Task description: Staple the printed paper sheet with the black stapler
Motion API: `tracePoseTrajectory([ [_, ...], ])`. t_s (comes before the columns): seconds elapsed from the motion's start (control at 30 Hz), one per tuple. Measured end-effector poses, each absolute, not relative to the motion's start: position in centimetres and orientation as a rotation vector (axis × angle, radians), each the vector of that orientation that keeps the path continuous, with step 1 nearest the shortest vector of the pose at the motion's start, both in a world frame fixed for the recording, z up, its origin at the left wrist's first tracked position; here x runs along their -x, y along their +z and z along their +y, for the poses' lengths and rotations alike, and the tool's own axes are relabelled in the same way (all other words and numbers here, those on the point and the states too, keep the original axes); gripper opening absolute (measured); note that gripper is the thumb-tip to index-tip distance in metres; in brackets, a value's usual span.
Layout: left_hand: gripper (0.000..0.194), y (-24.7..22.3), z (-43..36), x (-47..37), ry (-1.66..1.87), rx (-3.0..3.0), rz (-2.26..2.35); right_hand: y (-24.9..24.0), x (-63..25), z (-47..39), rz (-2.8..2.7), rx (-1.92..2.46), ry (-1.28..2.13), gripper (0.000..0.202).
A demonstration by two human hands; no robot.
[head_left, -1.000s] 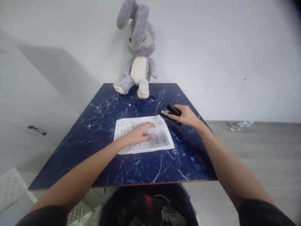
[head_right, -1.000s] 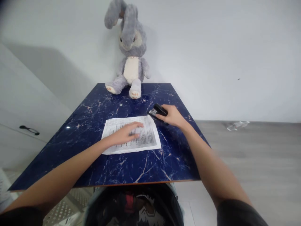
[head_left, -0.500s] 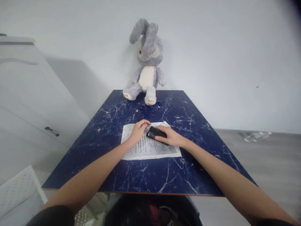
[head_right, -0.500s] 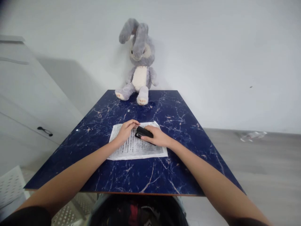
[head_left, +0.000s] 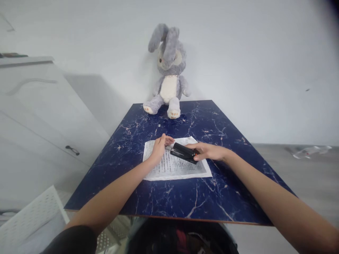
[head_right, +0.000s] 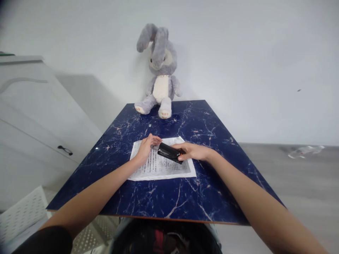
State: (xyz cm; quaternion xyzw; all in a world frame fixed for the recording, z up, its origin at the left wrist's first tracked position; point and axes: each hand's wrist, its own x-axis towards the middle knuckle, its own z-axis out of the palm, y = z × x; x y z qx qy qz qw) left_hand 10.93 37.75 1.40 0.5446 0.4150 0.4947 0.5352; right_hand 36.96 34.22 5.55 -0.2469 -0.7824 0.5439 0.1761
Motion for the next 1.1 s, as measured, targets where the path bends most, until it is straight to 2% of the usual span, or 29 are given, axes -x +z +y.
tracePoseTrajectory([
  [0.2,0.056,1.6,37.9,-10.9,1.201,-1.187,0.885,4.7,-34.3,33.1,-2.316,0.827,0.879,0.039],
  [0.37,0.036,2.3,37.8,-10.7,1.151,-0.805,0.765,4.0,-32.9,31.7,-2.365,0.926,0.254,0.064],
  [0.47,0.028,2.5,37.8,-10.5,0.990,-0.654,0.674,4.1,-32.9,31.5,-2.488,1.004,-0.278,0.054],
  [0.57,0.017,2.1,37.8,-10.4,0.942,-0.699,0.648,4.4,-32.9,31.5,-2.566,1.028,-0.537,0.045],
  [0.67,0.008,1.6,37.9,-10.5,0.994,-0.838,0.723,4.6,-32.8,31.5,-2.529,1.077,-0.485,0.048],
  [0.77,0.010,1.8,38.1,-10.2,1.231,-1.012,0.890,4.8,-33.1,31.6,-2.295,1.174,-0.165,0.052],
  [0.87,0.025,2.9,37.9,-9.8,1.506,-1.325,0.978,5.0,-33.5,31.8,-2.114,1.219,0.326,0.037],
  [0.93,0.027,3.7,37.4,-9.5,1.587,-1.549,1.008,4.9,-33.6,32.0,-2.080,1.263,0.519,0.025],
  [1.03,0.019,4.5,36.5,-9.3,1.648,-1.920,0.984,4.4,-33.6,32.4,-2.117,1.306,0.560,0.015],
  [1.1,0.015,4.6,36.0,-9.4,1.595,-2.172,0.844,4.1,-33.6,32.6,-2.174,1.220,0.517,0.022],
])
